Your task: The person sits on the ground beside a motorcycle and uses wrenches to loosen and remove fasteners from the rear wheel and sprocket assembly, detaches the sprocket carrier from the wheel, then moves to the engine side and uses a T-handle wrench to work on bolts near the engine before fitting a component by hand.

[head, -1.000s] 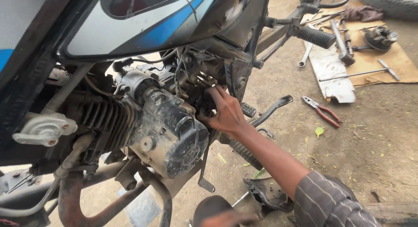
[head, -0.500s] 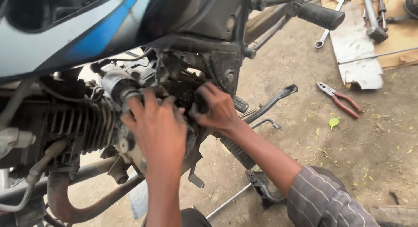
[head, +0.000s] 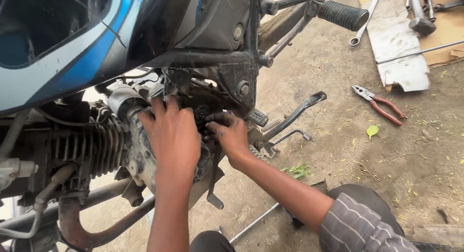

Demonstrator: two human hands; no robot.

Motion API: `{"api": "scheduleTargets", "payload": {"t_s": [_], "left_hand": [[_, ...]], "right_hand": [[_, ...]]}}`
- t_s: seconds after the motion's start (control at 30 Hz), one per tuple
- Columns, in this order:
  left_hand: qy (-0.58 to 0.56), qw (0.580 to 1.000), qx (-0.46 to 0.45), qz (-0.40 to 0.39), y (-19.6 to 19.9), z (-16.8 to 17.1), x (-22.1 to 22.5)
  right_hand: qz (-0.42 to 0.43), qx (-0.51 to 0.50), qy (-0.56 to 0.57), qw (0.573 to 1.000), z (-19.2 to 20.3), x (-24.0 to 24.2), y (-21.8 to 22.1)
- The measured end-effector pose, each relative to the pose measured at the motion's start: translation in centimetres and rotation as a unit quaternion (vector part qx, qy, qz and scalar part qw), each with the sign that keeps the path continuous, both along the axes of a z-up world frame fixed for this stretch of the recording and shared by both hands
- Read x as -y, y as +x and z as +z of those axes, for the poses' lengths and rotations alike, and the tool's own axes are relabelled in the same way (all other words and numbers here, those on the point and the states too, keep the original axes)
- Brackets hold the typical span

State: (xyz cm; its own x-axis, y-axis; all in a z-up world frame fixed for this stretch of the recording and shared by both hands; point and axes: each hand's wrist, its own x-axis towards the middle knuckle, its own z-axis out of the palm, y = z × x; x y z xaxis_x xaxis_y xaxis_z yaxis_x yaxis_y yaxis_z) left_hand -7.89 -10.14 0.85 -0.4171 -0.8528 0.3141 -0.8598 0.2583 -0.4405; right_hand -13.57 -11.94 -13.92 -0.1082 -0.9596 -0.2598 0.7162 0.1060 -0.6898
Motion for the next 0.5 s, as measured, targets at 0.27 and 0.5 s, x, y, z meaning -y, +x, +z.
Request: {"api": "scheduleTargets", "payload": {"t_s": [0.27, 0.5], "left_hand": [[0.018, 1.0, 0.008, 0.024, -0.2, -0.2, 0.1], [0.017, 0.999, 0.013, 0.034, -0.5, -0.1, -0.2]], "right_hand": [[-0.052, 0.086, 0.063, 0.993, 0.7, 0.5, 1.0], [-0.072, 0.115, 0.054, 0.989, 1.2, 0.3, 0.9]]}}
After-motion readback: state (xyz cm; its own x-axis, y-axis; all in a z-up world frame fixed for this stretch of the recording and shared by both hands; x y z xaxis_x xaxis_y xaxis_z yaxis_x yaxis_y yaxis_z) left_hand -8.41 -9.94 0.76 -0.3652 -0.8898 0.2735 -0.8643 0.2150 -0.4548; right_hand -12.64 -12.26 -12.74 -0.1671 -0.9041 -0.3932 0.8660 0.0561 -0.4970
